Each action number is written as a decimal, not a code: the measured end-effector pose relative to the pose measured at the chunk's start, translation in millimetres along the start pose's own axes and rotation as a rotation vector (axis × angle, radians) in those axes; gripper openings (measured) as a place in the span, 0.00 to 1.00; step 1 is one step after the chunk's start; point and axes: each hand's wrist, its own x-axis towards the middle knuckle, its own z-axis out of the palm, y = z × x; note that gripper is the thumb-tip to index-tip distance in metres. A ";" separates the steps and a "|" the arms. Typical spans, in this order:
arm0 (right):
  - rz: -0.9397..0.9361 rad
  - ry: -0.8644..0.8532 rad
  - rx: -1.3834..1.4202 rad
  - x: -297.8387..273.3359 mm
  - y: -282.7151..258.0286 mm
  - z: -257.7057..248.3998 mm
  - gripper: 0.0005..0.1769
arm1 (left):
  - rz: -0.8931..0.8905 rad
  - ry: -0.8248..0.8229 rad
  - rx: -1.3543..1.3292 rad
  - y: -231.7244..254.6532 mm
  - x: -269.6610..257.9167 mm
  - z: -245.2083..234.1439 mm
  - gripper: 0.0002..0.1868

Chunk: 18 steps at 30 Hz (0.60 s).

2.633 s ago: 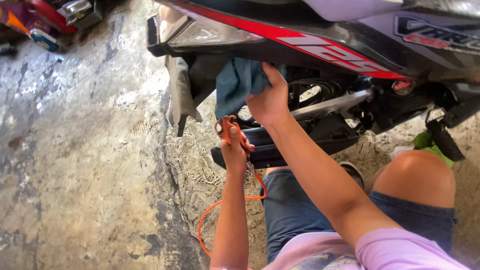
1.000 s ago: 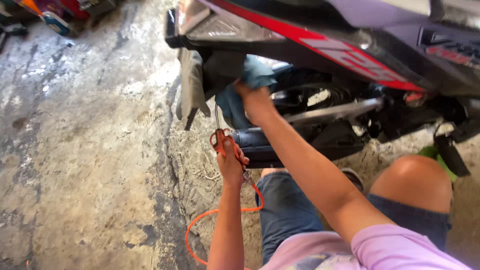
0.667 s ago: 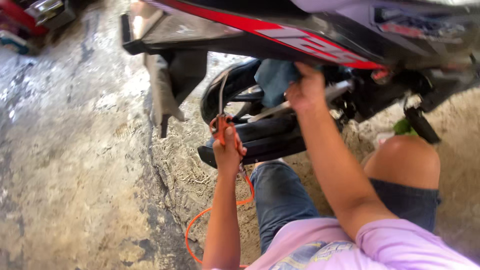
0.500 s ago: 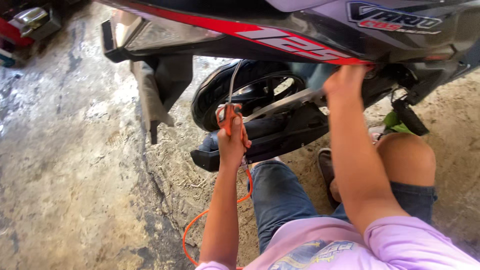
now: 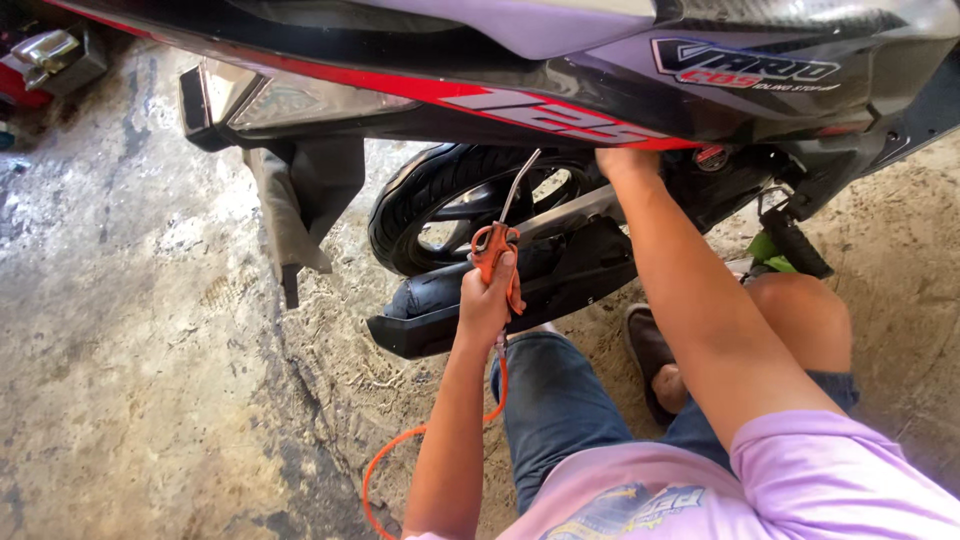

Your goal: The person cleans a motorcycle by wiping the exhaust, wheel rim, and body panels with a cloth while using an air blow gun to dry crevices. They then move around the bike to wipe the headlight area and front fairing with the same cloth while still holding the air blow gun.

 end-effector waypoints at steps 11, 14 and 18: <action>-0.176 0.090 -0.177 -9.0 17.9 -20.4 0.21 | -0.007 -0.044 0.023 4.7 -6.2 -12.1 0.19; -0.072 -0.207 -0.310 -25.5 7.2 -46.1 0.19 | 0.107 -0.156 0.067 16.6 -19.3 -13.2 0.19; 0.012 -0.398 -0.242 -84.3 -20.8 -99.0 0.20 | 0.267 -0.161 0.043 24.9 -41.0 -17.6 0.19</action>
